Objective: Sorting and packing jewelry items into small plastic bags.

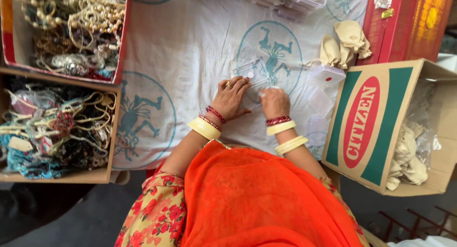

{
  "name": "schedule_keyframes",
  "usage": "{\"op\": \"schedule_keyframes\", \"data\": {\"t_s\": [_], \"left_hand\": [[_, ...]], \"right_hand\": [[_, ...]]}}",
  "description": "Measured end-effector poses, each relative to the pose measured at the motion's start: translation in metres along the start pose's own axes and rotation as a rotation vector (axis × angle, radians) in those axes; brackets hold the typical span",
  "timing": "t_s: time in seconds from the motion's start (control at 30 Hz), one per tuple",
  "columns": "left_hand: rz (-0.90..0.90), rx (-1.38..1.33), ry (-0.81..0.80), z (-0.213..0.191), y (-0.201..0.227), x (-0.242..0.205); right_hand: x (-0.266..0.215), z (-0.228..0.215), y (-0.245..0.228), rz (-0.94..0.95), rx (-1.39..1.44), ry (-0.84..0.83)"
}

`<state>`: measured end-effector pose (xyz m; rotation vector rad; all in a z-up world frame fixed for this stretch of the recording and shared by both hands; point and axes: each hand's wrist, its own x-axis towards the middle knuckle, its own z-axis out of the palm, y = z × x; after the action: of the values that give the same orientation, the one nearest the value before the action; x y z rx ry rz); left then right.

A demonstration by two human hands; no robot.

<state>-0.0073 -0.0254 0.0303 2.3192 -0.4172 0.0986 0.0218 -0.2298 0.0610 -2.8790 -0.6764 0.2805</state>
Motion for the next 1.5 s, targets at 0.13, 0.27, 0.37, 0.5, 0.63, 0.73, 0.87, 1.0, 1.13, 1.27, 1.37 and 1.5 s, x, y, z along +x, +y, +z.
{"op": "schedule_keyframes", "data": {"t_s": [0.13,0.27,0.37,0.5,0.63,0.73,0.87,1.0,1.13,1.27,1.37,1.5], "left_hand": [[0.027,-0.011,-0.009,-0.002,-0.004,-0.001],[0.012,-0.001,-0.031,0.001,-0.004,0.002],[0.003,-0.026,-0.029,0.000,-0.002,0.002],[0.007,-0.009,-0.031,0.012,-0.007,0.000],[0.026,0.052,0.054,0.023,-0.012,-0.003],[0.010,-0.020,-0.032,-0.005,-0.002,0.004],[0.000,0.007,-0.075,-0.010,0.003,0.005],[-0.017,0.077,0.007,0.001,0.002,0.003],[-0.008,0.135,-0.048,0.000,0.010,0.005],[-0.011,0.182,-0.040,0.001,0.013,0.007],[0.003,0.150,-0.038,-0.004,0.016,0.008],[0.016,0.311,-0.025,0.012,0.006,0.008]], "right_hand": [[0.014,0.024,-0.004,0.181,0.007,0.269],[0.011,0.039,-0.022,0.324,-0.025,0.412],[0.005,0.032,-0.026,0.297,0.081,0.323],[-0.004,0.045,-0.023,0.238,0.159,0.265],[-0.007,0.035,-0.027,0.144,0.197,0.213],[-0.005,0.013,-0.019,0.037,0.158,0.096],[0.009,-0.014,-0.006,-0.340,-0.002,0.105],[0.017,-0.019,-0.003,-0.366,-0.084,0.206],[0.009,-0.009,0.003,-0.077,-0.232,0.160],[0.013,0.000,-0.004,0.106,-0.232,0.029],[0.023,-0.003,-0.021,0.213,-0.121,-0.105],[0.030,0.021,-0.034,0.279,-0.040,-0.229]]}}
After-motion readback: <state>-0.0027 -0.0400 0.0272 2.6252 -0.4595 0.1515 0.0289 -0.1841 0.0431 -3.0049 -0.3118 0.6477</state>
